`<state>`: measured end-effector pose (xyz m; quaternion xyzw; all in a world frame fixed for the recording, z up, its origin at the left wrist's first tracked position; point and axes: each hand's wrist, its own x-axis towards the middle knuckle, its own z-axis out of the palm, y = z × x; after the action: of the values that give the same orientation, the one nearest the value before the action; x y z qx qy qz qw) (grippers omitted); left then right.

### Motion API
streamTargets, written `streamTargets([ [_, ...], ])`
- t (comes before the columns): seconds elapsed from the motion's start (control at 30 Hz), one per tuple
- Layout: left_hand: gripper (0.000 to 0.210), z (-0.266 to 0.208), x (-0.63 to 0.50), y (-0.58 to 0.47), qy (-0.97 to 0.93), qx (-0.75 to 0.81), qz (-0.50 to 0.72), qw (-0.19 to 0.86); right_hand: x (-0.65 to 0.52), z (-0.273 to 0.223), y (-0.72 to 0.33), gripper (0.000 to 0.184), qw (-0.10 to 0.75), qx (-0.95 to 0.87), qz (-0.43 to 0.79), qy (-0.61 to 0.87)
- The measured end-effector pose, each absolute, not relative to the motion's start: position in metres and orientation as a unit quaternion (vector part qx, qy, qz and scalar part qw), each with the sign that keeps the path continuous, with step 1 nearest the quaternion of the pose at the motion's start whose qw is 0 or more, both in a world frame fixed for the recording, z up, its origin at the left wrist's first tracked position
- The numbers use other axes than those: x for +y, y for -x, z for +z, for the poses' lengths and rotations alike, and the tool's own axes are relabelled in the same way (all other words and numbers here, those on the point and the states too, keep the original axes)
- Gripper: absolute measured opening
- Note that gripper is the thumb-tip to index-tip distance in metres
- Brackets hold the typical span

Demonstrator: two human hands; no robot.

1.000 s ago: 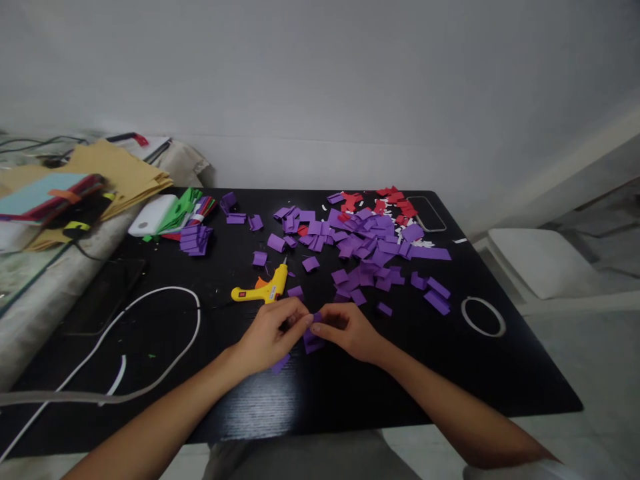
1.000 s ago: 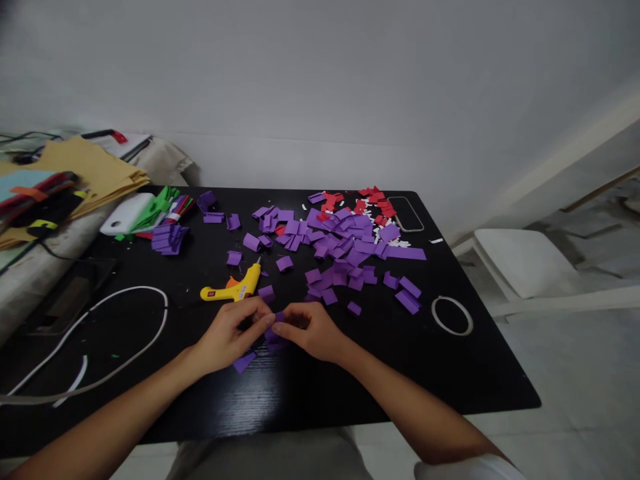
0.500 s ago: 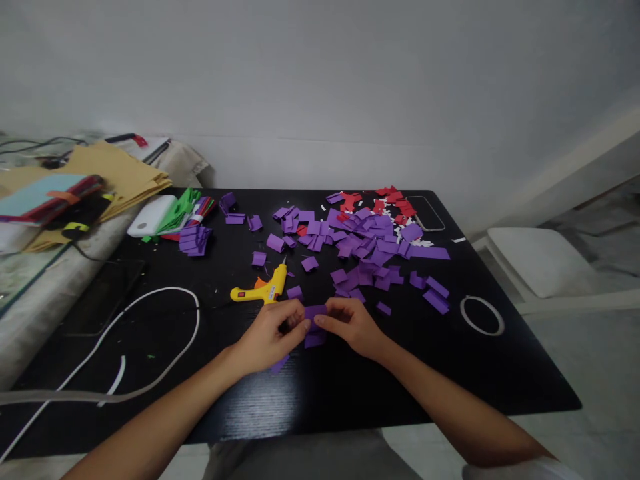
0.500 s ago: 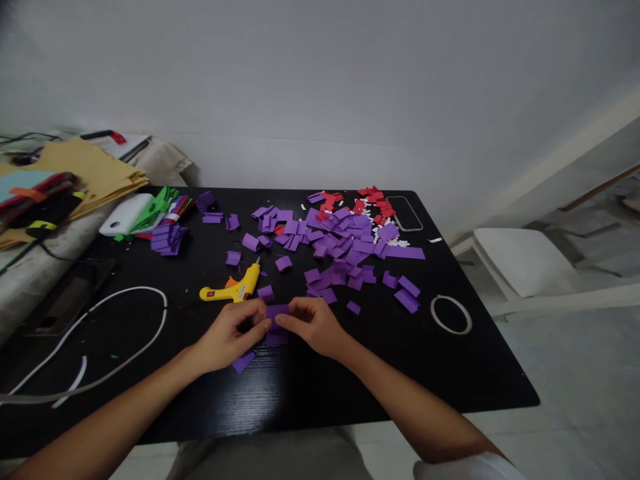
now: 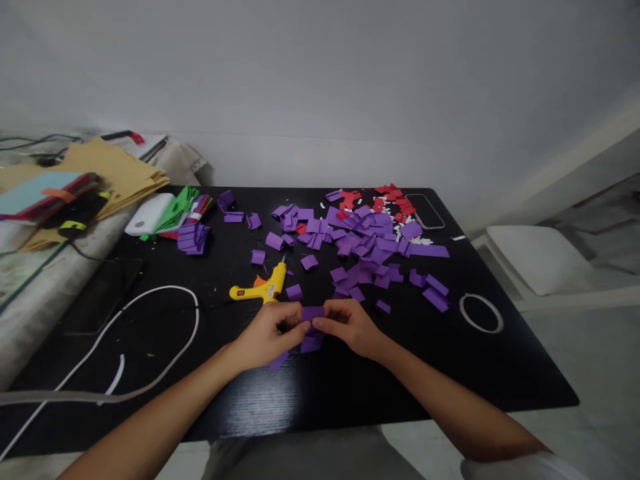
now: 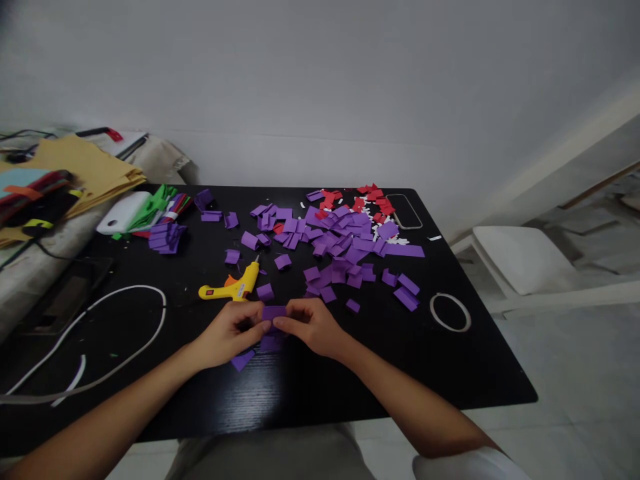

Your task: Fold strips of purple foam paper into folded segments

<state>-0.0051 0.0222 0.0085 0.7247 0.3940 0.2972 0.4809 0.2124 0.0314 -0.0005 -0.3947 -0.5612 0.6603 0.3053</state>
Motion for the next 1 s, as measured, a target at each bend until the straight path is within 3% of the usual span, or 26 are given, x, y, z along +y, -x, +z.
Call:
streamTargets([
  [0.37,0.033,0.010,0.020,0.005,-0.714,0.382,0.275,0.519,0.032,-0.003,-0.214,0.041,0.308,-0.557,0.681,0.361],
  [0.6,0.032,0.010,0.020,0.003,-0.744,0.382,0.259,0.482,0.039,-0.001,-0.214,0.032,0.349,-0.527,0.688,0.357],
  [0.83,0.032,0.012,0.021,0.001,-0.754,0.392,0.258,0.460,0.045,-0.006,-0.216,0.028,0.381,-0.418,0.741,0.364],
  [1.0,0.033,0.012,0.021,0.003,-0.756,0.389,0.274,0.450,0.062,0.000,-0.226,0.035,0.479,-0.239,0.751,0.386],
])
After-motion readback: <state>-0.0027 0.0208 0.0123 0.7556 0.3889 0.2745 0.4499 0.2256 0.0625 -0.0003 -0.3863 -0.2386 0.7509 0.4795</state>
